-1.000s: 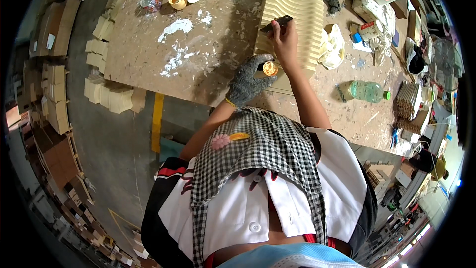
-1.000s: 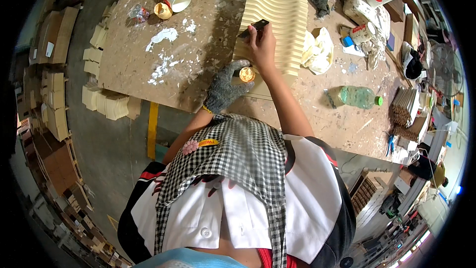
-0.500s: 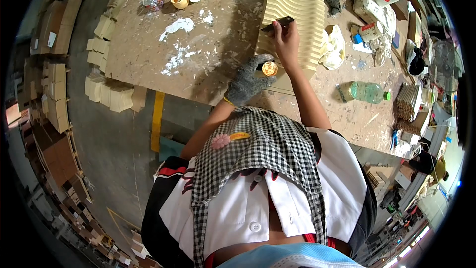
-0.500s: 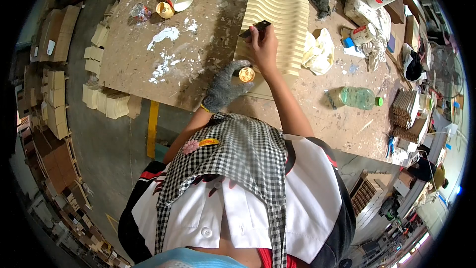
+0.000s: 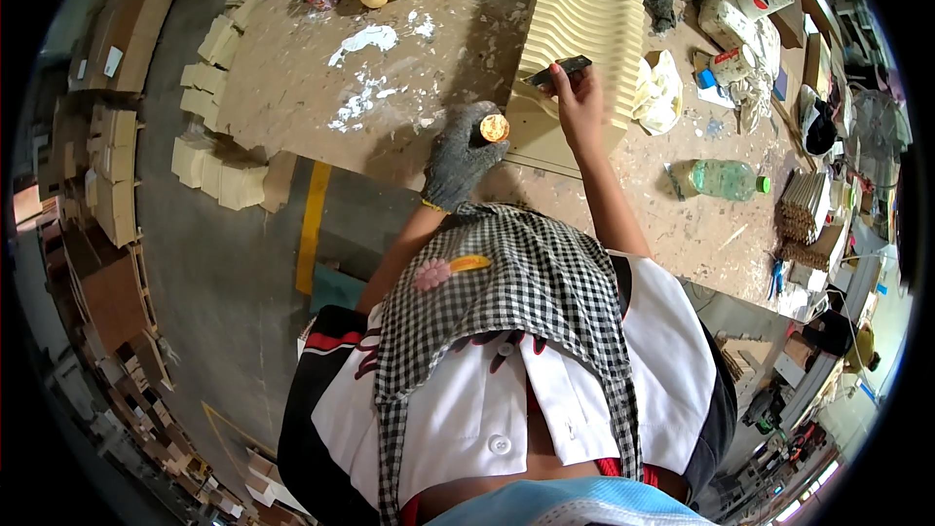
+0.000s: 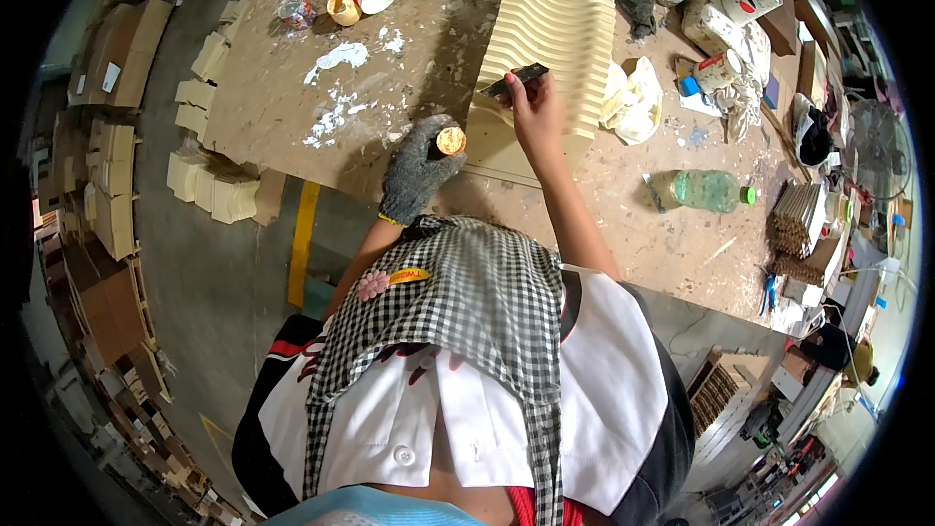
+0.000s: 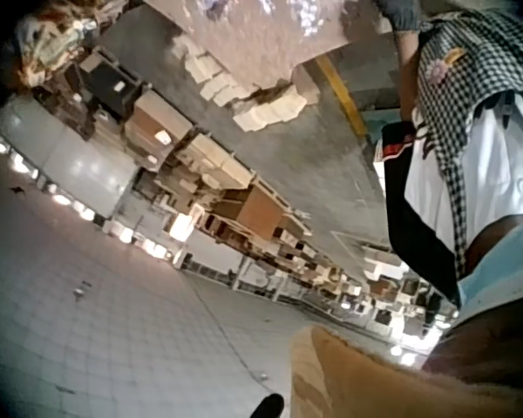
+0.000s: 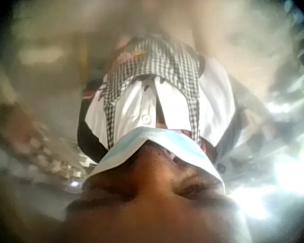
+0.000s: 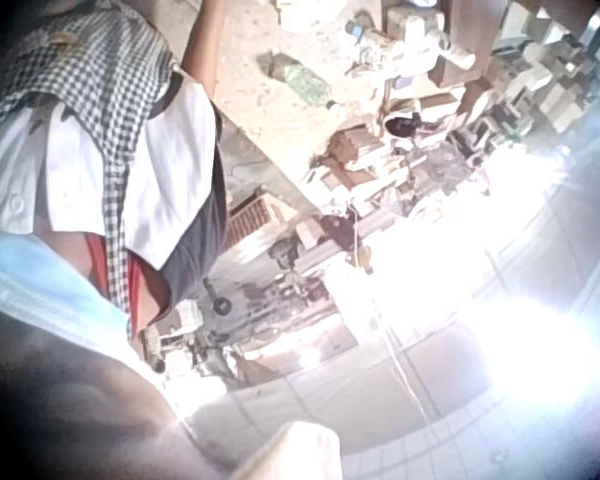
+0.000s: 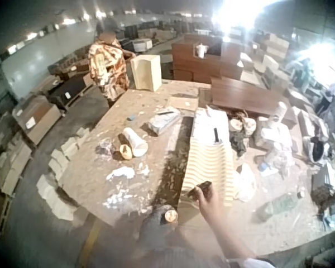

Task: The person wipes wood components with a cloth, applies a finish using a small brush, and sands the surface of a curved panel with a sanding block.

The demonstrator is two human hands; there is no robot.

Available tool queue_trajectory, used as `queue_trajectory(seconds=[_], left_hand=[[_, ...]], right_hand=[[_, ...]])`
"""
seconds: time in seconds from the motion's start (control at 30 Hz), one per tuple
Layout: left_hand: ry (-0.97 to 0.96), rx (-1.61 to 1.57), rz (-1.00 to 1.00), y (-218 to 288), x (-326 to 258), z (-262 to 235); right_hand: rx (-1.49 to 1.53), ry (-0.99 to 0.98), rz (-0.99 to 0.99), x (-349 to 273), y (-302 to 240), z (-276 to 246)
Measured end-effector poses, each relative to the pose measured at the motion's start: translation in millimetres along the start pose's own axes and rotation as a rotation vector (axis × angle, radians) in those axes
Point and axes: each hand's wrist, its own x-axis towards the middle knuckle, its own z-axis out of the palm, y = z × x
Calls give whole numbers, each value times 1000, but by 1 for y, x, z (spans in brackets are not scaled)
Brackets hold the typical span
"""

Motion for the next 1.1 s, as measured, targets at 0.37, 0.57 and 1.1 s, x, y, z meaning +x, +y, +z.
queue_trajectory(seconds=[0.37,0.57,1.1], left_hand=[[-28,58,94,-23,3,13],[-45,49,133,-30,11,21],[-55,98,146,-27,10,20]], right_hand=[[-2,-1,15,-1,15,4],[-73,-4,-73,2,25,3],[-139,41,-106,-6,24,6]])
